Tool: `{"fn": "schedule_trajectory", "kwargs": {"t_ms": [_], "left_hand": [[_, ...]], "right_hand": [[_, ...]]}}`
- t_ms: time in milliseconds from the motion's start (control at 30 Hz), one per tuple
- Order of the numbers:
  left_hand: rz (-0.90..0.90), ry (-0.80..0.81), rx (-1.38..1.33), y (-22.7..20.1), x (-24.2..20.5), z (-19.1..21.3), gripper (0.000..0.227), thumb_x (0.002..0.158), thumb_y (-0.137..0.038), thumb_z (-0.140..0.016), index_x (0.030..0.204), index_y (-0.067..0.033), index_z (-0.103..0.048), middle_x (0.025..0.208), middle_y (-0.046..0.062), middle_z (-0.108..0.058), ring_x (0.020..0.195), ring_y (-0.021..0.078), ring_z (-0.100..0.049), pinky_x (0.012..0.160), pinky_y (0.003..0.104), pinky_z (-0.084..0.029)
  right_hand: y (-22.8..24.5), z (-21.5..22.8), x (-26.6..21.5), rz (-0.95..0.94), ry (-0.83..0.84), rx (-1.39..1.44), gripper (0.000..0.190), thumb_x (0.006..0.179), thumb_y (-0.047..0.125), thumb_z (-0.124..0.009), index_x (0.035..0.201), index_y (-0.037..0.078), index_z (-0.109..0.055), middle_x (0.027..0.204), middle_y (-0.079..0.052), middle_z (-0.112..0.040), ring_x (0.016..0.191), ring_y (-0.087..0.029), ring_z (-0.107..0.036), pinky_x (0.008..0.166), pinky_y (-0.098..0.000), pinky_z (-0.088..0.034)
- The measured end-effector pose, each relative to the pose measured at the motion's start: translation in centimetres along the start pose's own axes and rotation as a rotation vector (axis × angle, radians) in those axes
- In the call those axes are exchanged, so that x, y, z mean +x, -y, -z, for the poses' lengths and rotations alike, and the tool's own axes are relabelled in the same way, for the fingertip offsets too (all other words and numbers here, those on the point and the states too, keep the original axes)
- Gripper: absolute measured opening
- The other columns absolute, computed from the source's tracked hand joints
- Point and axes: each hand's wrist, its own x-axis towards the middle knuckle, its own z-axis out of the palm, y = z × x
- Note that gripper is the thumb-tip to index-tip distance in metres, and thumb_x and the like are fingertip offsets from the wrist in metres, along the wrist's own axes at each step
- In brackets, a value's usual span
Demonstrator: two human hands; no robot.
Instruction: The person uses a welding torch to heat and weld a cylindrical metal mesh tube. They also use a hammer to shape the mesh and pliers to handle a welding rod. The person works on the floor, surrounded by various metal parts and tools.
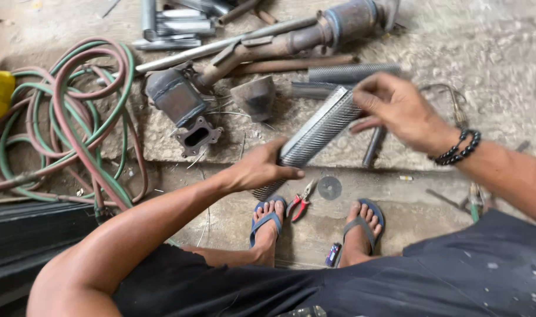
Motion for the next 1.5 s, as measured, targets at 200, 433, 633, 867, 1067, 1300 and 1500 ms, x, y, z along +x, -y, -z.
{"fn": "schedule_trajectory", "kwargs": {"t_ms": [200,433,633,867,1067,1300,1500], "left_hand": [[0.236,-0.083,0.128,4.7,0.0,1.2,0.064,0.070,-0.038,-0.079,0.124,-0.0097,-0.059,0.112,0.023,-0.067,0.111,0.0405,-0.063,0.095,0.050,-0.048],[0.221,-0.217,0.378,10.2,3.3,2.1,0.073,0.061,-0.042,-0.087,0.119,-0.0046,-0.066,0.113,0.021,-0.059,0.103,0.0393,-0.062,0.090,0.048,-0.051],[0.143,-0.195,0.387,13.3,9.0,-2.8,0.068,0.064,-0.044,-0.086,0.116,-0.0038,-0.068,0.110,0.020,-0.060,0.101,0.0390,-0.064,0.087,0.047,-0.054],[0.158,-0.214,0.223,14.7,10.7,-7.0,0.072,0.060,-0.036,-0.085,0.120,-0.0006,-0.066,0.113,0.021,-0.060,0.106,0.0405,-0.063,0.091,0.047,-0.052],[0.109,-0.272,0.235,15.2,11.8,-6.7,0.070,0.059,-0.034,-0.085,0.118,0.0004,-0.067,0.111,0.021,-0.061,0.105,0.0406,-0.063,0.091,0.047,-0.053],[0.095,-0.281,0.201,15.5,12.2,-7.2,0.070,0.059,-0.034,-0.085,0.117,0.0000,-0.067,0.111,0.021,-0.061,0.105,0.0417,-0.062,0.091,0.047,-0.052],[0.208,-0.205,0.237,13.0,11.5,-7.3,0.073,0.064,-0.035,-0.079,0.128,-0.0030,-0.061,0.103,0.013,-0.056,0.085,0.0258,-0.058,0.072,0.037,-0.052]], "right_hand": [[-6.0,9.3,-1.0,-0.018,-0.030,-0.471,0.026,0.103,0.002,-0.057,0.115,-0.019,-0.049,0.100,-0.030,-0.060,0.082,-0.037,-0.068,0.067,-0.0444,-0.059],[-23.9,9.5,1.3,-0.281,-0.244,-0.862,0.053,0.086,0.047,-0.072,0.101,-0.002,-0.060,0.075,-0.023,-0.068,0.069,-0.037,-0.067,0.064,-0.0463,-0.053],[-28.6,10.3,2.9,-0.287,-0.484,-0.873,0.050,0.076,0.057,-0.073,0.079,0.009,-0.061,0.072,-0.015,-0.067,0.082,-0.038,-0.069,0.066,-0.0473,-0.054],[-21.5,11.6,1.4,-0.279,-0.389,0.198,0.019,0.090,0.022,-0.060,0.082,0.009,-0.048,0.058,0.002,-0.038,0.037,-0.010,-0.042,0.027,-0.0265,-0.033],[-20.7,11.4,0.2,0.136,-0.521,0.082,0.015,0.102,0.009,-0.056,0.091,0.006,-0.046,0.060,-0.007,-0.047,0.041,-0.014,-0.051,0.039,-0.0284,-0.042],[-21.0,14.5,2.2,-0.063,-0.396,0.585,0.016,0.100,0.024,-0.053,0.091,0.016,-0.043,0.063,0.008,-0.031,0.040,-0.006,-0.037,0.037,-0.0219,-0.035],[-17.2,15.2,-1.3,0.034,-0.673,-0.089,0.006,0.112,0.005,-0.051,0.110,0.008,-0.046,0.079,0.003,-0.048,0.050,-0.006,-0.045,0.038,-0.0182,-0.045]]}}
